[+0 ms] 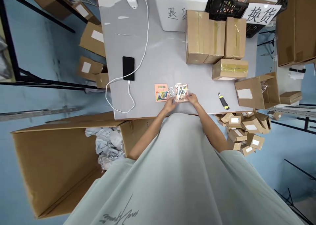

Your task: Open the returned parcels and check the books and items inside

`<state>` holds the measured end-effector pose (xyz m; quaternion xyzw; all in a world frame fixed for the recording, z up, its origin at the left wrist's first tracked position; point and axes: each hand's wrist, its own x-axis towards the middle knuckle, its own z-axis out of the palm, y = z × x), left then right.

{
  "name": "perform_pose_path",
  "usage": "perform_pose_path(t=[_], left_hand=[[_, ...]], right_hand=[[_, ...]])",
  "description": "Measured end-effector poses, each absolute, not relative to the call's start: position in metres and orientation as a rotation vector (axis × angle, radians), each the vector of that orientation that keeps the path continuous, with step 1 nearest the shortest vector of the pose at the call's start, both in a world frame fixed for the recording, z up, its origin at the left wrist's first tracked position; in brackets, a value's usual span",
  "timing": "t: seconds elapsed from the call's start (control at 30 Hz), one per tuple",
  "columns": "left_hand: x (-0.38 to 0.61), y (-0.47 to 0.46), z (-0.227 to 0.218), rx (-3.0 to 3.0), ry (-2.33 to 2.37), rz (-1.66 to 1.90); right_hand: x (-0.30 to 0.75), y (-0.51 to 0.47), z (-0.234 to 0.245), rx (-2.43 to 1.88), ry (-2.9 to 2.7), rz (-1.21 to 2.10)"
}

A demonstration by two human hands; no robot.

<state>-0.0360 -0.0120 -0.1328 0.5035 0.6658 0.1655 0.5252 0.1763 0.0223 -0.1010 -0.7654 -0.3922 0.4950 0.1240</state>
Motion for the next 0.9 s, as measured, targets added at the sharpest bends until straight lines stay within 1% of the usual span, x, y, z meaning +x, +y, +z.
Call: perform_pose_path(t=[0.13,0.27,0.37,0.43,0.5,0.63,0.77,0.9], left_hand=[[-0.032,-0.013,-0.129,1.111,1.527,0.391],[-0.026,-0.012,-0.117,1.053,1.488,0.399],[-0.024,-0.003,-0.101,0.976,1.566,0.553],[-0.024,0.009,-0.085,0.915,1.591,0.679],[-0.026,0.021,-0.064,0.862,1.504,0.721],[-0.026,0.038,-0.015,0.831,1.157,0.681],[-0.017,0.039,0.03,0.886,1.143,0.725],[-0.004,0.032,0.063,0.905,1.147,0.78]], right_hand=[[0.174,0.002,-0.091,-2.134,-1.109,1.464],[0.195,-0.017,-0.069,-2.03,-1.077,1.445],[0.22,-0.032,-0.046,-1.829,-1.053,1.442],[0.239,-0.041,-0.028,-1.639,-1.044,1.472],[0.258,-0.046,-0.009,-1.525,-1.058,1.503],[0.293,-0.047,0.022,-1.519,-1.124,1.473],[0.321,-0.041,0.04,-1.511,-1.132,1.444],[0.343,-0.036,0.049,-1.488,-1.134,1.502]])
